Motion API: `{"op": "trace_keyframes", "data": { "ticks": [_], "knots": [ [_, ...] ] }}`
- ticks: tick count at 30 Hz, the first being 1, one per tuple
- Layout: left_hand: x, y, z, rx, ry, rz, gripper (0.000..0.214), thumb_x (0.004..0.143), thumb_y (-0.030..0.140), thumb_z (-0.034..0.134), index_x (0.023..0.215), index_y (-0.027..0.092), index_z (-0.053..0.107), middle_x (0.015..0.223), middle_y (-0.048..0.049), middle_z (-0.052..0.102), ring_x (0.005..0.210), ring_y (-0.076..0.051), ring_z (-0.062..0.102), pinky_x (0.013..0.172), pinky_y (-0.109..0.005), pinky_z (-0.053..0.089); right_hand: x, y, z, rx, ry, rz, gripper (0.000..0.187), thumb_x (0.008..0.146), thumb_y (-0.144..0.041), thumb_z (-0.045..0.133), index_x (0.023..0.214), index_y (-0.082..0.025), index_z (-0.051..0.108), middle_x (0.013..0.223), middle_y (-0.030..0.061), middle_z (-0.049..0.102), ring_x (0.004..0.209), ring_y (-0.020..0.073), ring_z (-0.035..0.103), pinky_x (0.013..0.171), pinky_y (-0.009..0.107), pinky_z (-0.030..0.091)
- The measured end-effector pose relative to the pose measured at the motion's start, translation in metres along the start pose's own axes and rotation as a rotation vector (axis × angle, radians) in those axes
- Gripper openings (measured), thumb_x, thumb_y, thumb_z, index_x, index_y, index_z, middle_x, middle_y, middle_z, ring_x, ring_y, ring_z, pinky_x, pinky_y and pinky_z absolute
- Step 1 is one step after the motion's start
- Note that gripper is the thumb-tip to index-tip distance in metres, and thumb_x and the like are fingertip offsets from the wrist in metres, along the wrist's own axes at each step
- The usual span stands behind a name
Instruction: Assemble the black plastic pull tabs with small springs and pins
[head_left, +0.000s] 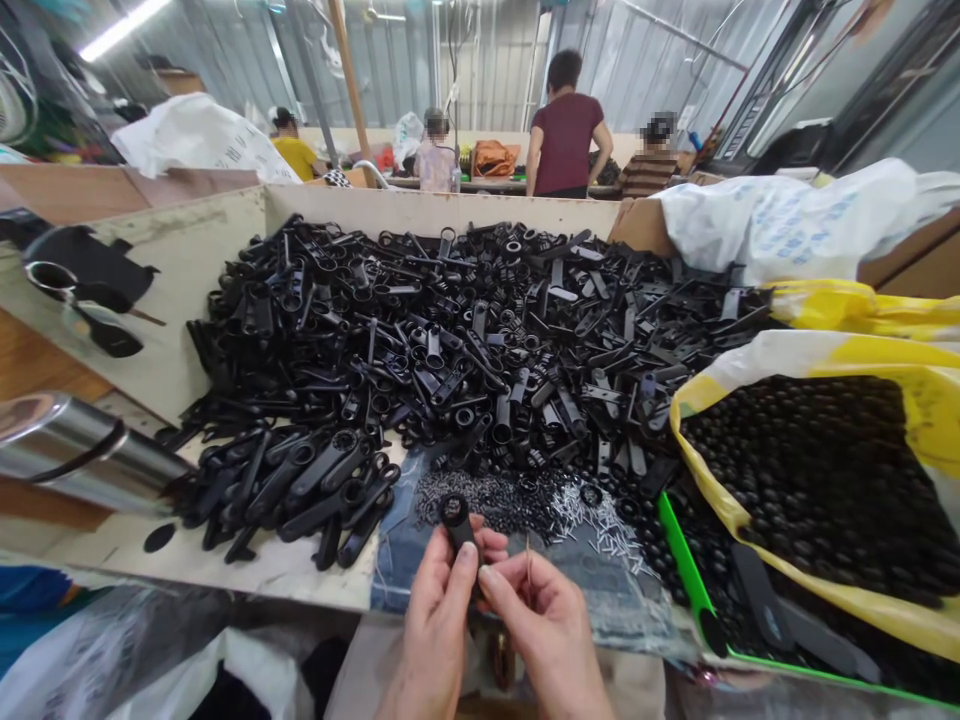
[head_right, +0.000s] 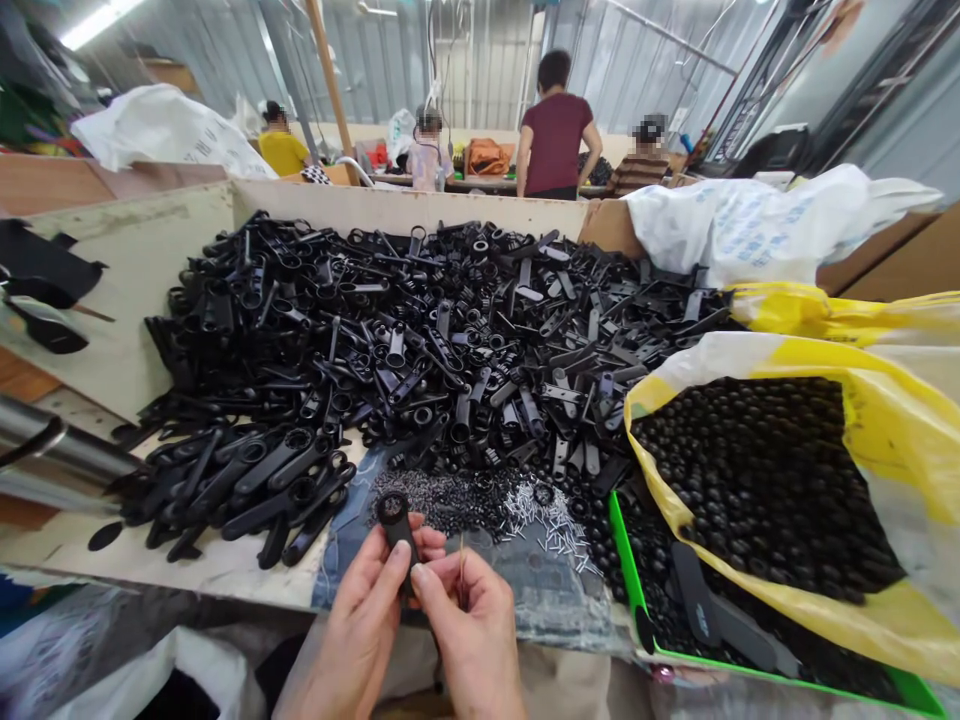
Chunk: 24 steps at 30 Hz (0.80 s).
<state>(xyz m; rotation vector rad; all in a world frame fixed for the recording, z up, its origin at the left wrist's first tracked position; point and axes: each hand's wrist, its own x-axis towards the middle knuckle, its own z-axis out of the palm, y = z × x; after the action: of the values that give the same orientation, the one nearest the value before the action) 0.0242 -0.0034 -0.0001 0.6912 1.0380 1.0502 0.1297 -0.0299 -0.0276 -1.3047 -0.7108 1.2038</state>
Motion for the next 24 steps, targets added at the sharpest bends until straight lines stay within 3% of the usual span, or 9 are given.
{"op": "trace_keyframes", "data": {
  "ticks": [3, 5, 7, 10, 13, 16, 18, 20, 24],
  "knots": [
    [0.003, 0.002, -0.006, 0.189, 0.042, 0.053, 0.050, 0.085, 0.060, 0.077, 0.116, 0.022, 0.076, 0.110, -0.0090, 0.078, 0.107, -0.026, 0.069, 0.096, -0.035, 0.053, -0.001, -0.012, -0.005, -0.094, -0.035, 0.010, 0.051, 0.077, -0.066, 0.081, 0.065, -0.018, 0.064, 0.059, -0.0001, 0.060, 0.057, 0.0146, 0.051, 0.060, 0.028, 0.049],
    [0.003, 0.005, -0.010, 0.281, 0.016, 0.032, 0.055, 0.084, 0.062, 0.076, 0.119, 0.020, 0.076, 0.105, -0.0093, 0.079, 0.099, -0.025, 0.069, 0.091, -0.032, 0.054, 0.000, -0.025, -0.010, -0.218, -0.025, -0.010, 0.051, 0.080, -0.065, 0.078, 0.064, -0.019, 0.064, 0.057, -0.0011, 0.057, 0.055, 0.0133, 0.046, 0.055, 0.026, 0.043],
    [0.001, 0.006, -0.014, 0.310, -0.008, -0.030, 0.059, 0.082, 0.063, 0.077, 0.120, 0.018, 0.076, 0.096, -0.0093, 0.079, 0.083, -0.022, 0.069, 0.076, -0.029, 0.055, 0.004, -0.038, -0.016, -0.290, -0.025, -0.013, 0.045, 0.080, -0.062, 0.080, 0.076, -0.018, 0.069, 0.061, -0.0020, 0.057, 0.056, 0.0132, 0.046, 0.054, 0.025, 0.039],
    [-0.003, 0.007, -0.021, 0.326, -0.033, -0.065, 0.058, 0.080, 0.056, 0.082, 0.124, 0.020, 0.076, 0.088, -0.0073, 0.077, 0.073, -0.020, 0.065, 0.065, -0.026, 0.052, 0.012, -0.053, -0.020, -0.182, -0.201, 0.080, 0.047, 0.076, -0.059, 0.084, 0.098, -0.019, 0.071, 0.068, -0.0037, 0.057, 0.058, 0.0136, 0.049, 0.053, 0.024, 0.041],
    [-0.007, 0.013, -0.022, 0.427, -0.225, -0.077, 0.047, 0.089, 0.047, 0.075, 0.129, 0.022, 0.074, 0.079, -0.0039, 0.074, 0.068, -0.019, 0.063, 0.062, -0.025, 0.051, 0.018, -0.060, -0.023, -0.102, -0.340, 0.096, 0.040, 0.077, -0.056, 0.083, 0.087, -0.019, 0.070, 0.075, -0.0028, 0.055, 0.061, 0.0132, 0.050, 0.053, 0.023, 0.040],
    [-0.010, 0.024, -0.017, 0.525, -0.347, -0.051, 0.037, 0.097, 0.043, 0.064, 0.126, 0.023, 0.076, 0.094, -0.0064, 0.077, 0.069, -0.019, 0.065, 0.064, -0.027, 0.054, 0.018, -0.058, -0.025, -0.124, -0.316, 0.055, 0.038, 0.077, -0.054, 0.084, 0.078, -0.019, 0.069, 0.075, -0.0027, 0.054, 0.065, 0.0131, 0.047, 0.056, 0.023, 0.039],
    [-0.012, 0.031, -0.012, 0.608, -0.313, 0.026, 0.035, 0.099, 0.043, 0.059, 0.121, 0.024, 0.078, 0.101, -0.0084, 0.078, 0.073, -0.021, 0.067, 0.065, -0.027, 0.054, 0.016, -0.055, -0.026, -0.117, -0.304, 0.080, 0.040, 0.078, -0.056, 0.083, 0.080, -0.019, 0.068, 0.071, -0.0034, 0.054, 0.064, 0.0135, 0.045, 0.058, 0.024, 0.039],
    [-0.014, 0.035, -0.008, 0.721, -0.253, 0.129, 0.033, 0.100, 0.043, 0.057, 0.112, 0.024, 0.081, 0.091, -0.0085, 0.078, 0.069, -0.022, 0.067, 0.063, -0.028, 0.052, 0.015, -0.051, -0.025, -0.125, -0.285, 0.080, 0.042, 0.079, -0.058, 0.081, 0.080, -0.019, 0.067, 0.069, -0.0037, 0.053, 0.064, 0.0140, 0.043, 0.060, 0.025, 0.040],
    [-0.016, 0.028, -0.008, 0.804, -0.182, 0.294, 0.027, 0.099, 0.035, 0.057, 0.102, 0.026, 0.083, 0.087, -0.0090, 0.079, 0.072, -0.025, 0.068, 0.072, -0.032, 0.050, 0.013, -0.041, -0.020, -0.196, -0.219, -0.035, 0.043, 0.082, -0.059, 0.078, 0.076, -0.019, 0.064, 0.071, -0.0034, 0.049, 0.066, 0.0146, 0.043, 0.062, 0.026, 0.041]
  ]
}}
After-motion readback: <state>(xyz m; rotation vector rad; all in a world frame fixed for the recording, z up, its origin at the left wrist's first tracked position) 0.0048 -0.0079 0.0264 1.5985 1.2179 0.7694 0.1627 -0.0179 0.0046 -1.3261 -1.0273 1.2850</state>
